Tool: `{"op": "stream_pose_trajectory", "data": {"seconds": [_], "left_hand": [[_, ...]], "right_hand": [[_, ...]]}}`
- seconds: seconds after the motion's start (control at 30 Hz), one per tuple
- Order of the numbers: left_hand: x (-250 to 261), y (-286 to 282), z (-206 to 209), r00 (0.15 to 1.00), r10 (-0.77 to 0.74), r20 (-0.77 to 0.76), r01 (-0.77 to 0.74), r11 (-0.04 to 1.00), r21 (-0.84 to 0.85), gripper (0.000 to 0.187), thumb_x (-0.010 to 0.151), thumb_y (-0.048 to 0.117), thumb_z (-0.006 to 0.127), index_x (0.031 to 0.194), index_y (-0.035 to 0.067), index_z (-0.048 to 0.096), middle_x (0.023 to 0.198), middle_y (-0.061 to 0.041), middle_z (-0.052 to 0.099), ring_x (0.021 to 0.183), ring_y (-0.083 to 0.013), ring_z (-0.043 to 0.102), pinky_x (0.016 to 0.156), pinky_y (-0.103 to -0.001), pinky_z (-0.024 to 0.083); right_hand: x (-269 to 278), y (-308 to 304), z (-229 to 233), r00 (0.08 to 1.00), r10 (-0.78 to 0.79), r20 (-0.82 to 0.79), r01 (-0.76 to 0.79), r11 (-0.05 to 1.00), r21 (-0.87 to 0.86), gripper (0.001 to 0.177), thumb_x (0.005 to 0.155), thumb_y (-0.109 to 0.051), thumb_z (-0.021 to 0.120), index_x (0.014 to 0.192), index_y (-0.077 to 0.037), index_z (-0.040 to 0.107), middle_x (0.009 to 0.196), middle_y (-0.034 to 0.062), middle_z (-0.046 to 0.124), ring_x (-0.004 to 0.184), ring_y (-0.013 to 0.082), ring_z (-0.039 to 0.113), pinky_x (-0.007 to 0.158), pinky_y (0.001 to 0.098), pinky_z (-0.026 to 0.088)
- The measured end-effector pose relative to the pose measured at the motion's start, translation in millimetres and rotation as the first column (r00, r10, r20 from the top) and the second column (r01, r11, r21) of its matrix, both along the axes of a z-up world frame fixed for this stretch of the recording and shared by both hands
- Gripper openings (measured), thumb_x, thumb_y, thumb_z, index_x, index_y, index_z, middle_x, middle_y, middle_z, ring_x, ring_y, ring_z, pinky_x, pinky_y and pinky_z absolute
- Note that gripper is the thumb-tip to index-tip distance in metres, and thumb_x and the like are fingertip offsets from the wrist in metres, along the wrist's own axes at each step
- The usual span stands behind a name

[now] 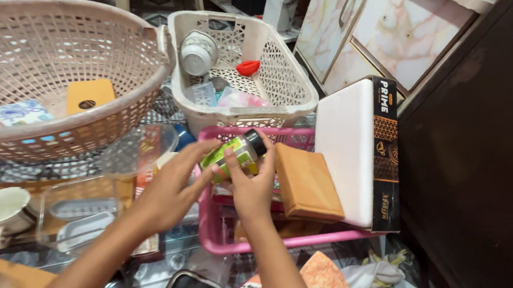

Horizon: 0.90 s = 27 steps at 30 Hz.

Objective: The person sits on the floor and sorts various household items into baskets and containers. They handle a floral plate, a small box, plastic containers, mugs, and food packages, placing them into different baskets and a pink tray.

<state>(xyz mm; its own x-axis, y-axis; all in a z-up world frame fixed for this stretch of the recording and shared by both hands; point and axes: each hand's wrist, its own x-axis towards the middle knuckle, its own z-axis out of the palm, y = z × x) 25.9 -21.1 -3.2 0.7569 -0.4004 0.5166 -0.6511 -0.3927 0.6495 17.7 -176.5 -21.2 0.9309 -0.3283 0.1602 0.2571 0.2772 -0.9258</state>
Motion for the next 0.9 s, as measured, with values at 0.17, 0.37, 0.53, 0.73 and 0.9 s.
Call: {"op": "stream_pose_trajectory", "data": {"seconds": [0.17,0.37,0.53,0.73,0.9], "left_hand": [[82.4,-11.5,-1.3,0.980,0.094,0.178,-0.136,0.962,0.239,0.038,0.101,0.028,0.054,0.132,0.007,0.062,0.141,-0.015,0.061,0.132,-0.0332,0.056,0.112,-0.045,0.041],[174.0,-5.5,-25.7,0.930,0.264,0.255,-0.360,0.790,0.497,0.058,0.103,0.047,0.042,0.136,0.001,0.054,0.148,-0.017,0.050,0.145,-0.0334,0.035,0.119,-0.059,0.018],[186.5,-4.3,-55.9,0.927,0.334,0.169,-0.361,0.679,0.639,0.070,0.100,0.063,0.036,0.134,0.003,0.047,0.152,-0.020,0.040,0.155,-0.0339,0.015,0.122,-0.057,0.011],[190.6,1.2,-55.3,0.942,0.278,0.187,-0.332,0.699,0.634,0.066,0.101,0.058,0.034,0.137,0.003,0.044,0.152,-0.020,0.039,0.155,-0.0341,0.015,0.122,-0.057,0.011],[188.4,1.2,-52.5,0.944,0.284,0.168,-0.317,0.636,0.704,0.067,0.101,0.058,0.032,0.144,0.007,0.040,0.155,-0.016,0.036,0.157,-0.0322,0.012,0.123,-0.056,0.010]], "right_hand": [[13.6,-23.2,-8.6,0.983,-0.184,-0.007,0.184,0.983,-0.013,0.053,0.096,-0.033,0.063,0.144,-0.020,0.044,0.129,0.0074,0.059,0.104,0.0167,0.065,0.066,0.0333,0.066],[28.7,-31.1,-16.1,0.942,-0.328,-0.075,0.324,0.944,-0.057,0.059,0.088,-0.028,0.074,0.133,-0.013,0.039,0.123,0.0115,0.058,0.101,0.0199,0.068,0.068,0.0338,0.067],[43.9,-32.7,-19.0,0.923,-0.378,-0.080,0.374,0.926,-0.061,0.063,0.084,-0.022,0.081,0.124,-0.004,0.036,0.116,0.0132,0.057,0.097,0.0197,0.068,0.066,0.0354,0.069],[56.1,-38.7,-10.2,0.947,-0.319,-0.045,0.320,0.947,0.036,0.055,0.081,-0.025,0.081,0.122,-0.005,0.051,0.108,0.0125,0.063,0.090,0.0200,0.068,0.070,0.0364,0.066],[95.6,-45.5,0.3,0.797,-0.559,0.230,0.592,0.646,-0.481,0.052,0.074,-0.032,0.092,0.107,-0.005,0.063,0.100,0.0094,0.068,0.089,0.0233,0.068,0.081,0.0360,0.057]]}}
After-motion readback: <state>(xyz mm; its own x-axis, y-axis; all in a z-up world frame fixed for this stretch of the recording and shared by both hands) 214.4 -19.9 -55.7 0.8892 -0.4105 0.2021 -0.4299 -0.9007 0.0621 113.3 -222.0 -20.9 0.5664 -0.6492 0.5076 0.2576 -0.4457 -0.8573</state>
